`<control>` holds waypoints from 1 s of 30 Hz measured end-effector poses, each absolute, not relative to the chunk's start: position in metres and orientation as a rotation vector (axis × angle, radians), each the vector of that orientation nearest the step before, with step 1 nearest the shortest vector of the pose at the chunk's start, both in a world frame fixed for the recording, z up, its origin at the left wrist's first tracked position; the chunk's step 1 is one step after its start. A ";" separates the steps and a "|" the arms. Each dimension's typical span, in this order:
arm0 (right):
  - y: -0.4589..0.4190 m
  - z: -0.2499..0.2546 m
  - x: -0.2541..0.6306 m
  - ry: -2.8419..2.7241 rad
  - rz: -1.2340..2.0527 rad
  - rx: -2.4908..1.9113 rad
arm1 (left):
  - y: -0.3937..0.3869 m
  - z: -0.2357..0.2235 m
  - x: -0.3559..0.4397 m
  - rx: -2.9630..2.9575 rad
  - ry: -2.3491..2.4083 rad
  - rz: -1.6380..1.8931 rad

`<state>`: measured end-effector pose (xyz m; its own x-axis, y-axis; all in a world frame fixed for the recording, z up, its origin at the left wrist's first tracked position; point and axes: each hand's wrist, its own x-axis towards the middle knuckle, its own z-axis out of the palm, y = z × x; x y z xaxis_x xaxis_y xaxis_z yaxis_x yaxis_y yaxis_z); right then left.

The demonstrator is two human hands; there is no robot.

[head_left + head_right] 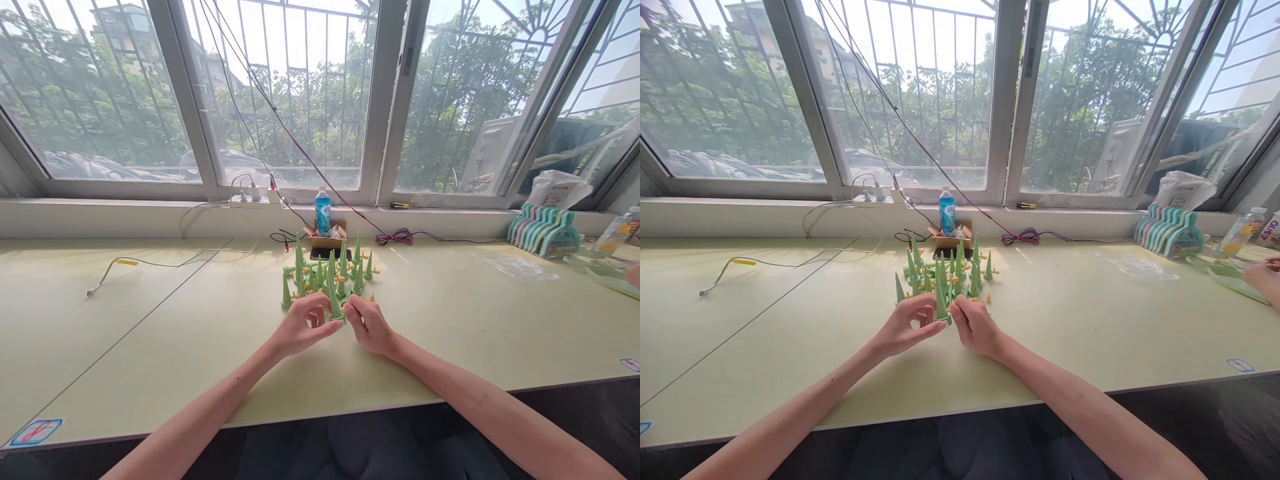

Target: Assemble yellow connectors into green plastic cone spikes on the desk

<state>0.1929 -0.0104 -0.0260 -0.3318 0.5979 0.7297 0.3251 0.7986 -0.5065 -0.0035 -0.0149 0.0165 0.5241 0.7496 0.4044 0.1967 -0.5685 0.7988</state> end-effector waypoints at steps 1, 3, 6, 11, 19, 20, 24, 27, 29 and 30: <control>-0.010 -0.026 0.193 -1.944 0.331 -0.705 | -0.015 0.016 -0.004 2.079 0.764 1.012; -0.010 -0.027 0.193 -1.942 0.334 -0.728 | -0.015 0.016 -0.003 2.125 0.761 1.029; -0.009 -0.028 0.193 -1.939 0.340 -0.752 | -0.015 0.014 -0.003 2.199 0.776 1.055; -0.008 -0.028 0.192 -1.942 0.355 -0.766 | -0.010 0.006 -0.003 2.390 0.800 1.142; -0.009 -0.025 0.189 -1.888 0.327 -0.778 | -0.012 0.010 0.001 2.207 0.942 1.209; -0.009 -0.024 0.189 -1.884 0.322 -0.784 | -0.013 0.012 0.001 2.136 0.956 1.238; -0.010 -0.022 0.189 -1.867 0.301 -0.796 | -0.012 0.015 0.000 1.856 0.992 1.259; -0.009 -0.023 0.190 -1.886 0.294 -0.768 | -0.010 0.016 0.001 1.754 1.039 1.070; -0.009 -0.024 0.191 -1.912 0.292 -0.753 | -0.009 0.016 0.002 1.729 1.051 0.926; -0.008 -0.024 0.191 -1.923 0.291 -0.749 | -0.009 0.017 0.002 1.720 1.046 0.870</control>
<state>0.1911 -0.0083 -0.0241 -0.2989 0.6157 0.7291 0.3727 0.7786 -0.5048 0.0019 -0.0095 0.0168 0.3905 0.9146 0.1051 0.2698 -0.2228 0.9368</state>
